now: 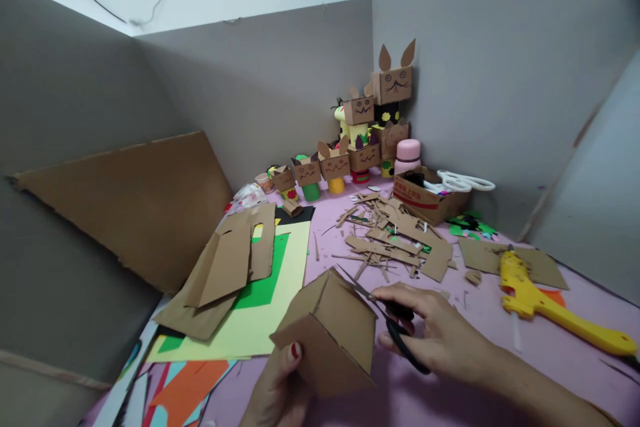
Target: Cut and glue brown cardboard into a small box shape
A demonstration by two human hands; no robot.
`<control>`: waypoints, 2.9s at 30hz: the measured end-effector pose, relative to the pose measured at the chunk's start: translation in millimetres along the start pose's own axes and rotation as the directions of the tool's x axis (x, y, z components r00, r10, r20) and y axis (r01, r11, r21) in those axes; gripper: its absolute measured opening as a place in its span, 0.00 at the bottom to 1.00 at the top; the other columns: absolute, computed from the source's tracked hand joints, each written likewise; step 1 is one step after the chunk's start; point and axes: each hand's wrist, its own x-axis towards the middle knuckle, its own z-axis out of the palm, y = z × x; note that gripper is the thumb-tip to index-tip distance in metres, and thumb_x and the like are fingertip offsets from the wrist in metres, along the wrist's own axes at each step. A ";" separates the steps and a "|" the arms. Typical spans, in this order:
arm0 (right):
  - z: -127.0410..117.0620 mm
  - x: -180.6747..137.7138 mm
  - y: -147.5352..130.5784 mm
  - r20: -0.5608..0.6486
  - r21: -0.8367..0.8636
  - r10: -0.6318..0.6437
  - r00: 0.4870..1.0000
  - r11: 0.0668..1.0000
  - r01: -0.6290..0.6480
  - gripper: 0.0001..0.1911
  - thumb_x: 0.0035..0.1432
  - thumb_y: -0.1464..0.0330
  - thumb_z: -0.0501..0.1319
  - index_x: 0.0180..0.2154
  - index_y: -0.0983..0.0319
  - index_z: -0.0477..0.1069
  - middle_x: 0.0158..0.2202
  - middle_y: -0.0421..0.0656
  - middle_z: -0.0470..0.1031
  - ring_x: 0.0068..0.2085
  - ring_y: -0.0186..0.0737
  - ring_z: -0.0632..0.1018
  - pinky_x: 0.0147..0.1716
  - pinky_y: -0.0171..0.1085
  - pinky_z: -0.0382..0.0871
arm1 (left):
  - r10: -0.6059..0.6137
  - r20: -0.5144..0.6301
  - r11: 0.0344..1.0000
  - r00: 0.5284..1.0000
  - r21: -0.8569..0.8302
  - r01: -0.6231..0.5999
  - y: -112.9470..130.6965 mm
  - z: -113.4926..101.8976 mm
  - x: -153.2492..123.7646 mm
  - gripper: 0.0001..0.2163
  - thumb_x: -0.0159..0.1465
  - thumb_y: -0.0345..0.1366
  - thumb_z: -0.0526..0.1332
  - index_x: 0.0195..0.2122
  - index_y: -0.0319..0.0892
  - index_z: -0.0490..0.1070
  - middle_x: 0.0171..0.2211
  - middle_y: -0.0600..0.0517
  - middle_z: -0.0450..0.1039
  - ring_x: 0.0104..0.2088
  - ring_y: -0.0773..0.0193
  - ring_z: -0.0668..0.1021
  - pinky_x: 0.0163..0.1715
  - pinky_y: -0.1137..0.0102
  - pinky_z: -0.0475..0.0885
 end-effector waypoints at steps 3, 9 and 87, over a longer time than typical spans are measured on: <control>1.1 -0.2 0.7 -0.002 -0.003 -0.022 1.000 1.000 0.022 0.19 0.50 0.70 0.62 0.46 0.58 0.75 0.33 0.41 0.76 0.30 0.38 0.73 0.31 0.35 0.66 | -0.007 0.002 1.000 1.000 0.015 0.007 0.3 2.1 0.8 0.12 0.48 0.34 0.73 0.35 0.45 0.81 0.37 0.48 0.83 0.49 0.49 0.78 0.56 0.59 0.67; -0.2 -1.5 1.9 -0.062 -0.016 -0.041 0.997 0.999 0.040 0.15 0.52 0.67 0.62 0.44 0.59 0.76 0.31 0.42 0.75 0.30 0.39 0.73 0.31 0.35 0.66 | 0.042 -0.039 0.999 0.998 0.009 -0.041 -1.9 4.3 0.9 0.11 0.47 0.32 0.73 0.34 0.46 0.81 0.34 0.50 0.83 0.47 0.52 0.80 0.56 0.60 0.67; 10.3 -17.1 -3.8 0.056 -0.187 -0.372 0.926 0.908 0.376 0.14 0.56 0.63 0.61 0.43 0.61 0.75 0.25 0.42 0.75 0.25 0.37 0.72 0.25 0.35 0.57 | 0.157 0.049 0.968 0.986 -0.207 -0.143 9.7 -10.8 7.3 0.10 0.60 0.26 0.63 0.39 0.46 0.79 0.40 0.51 0.83 0.42 0.61 0.82 0.45 0.70 0.76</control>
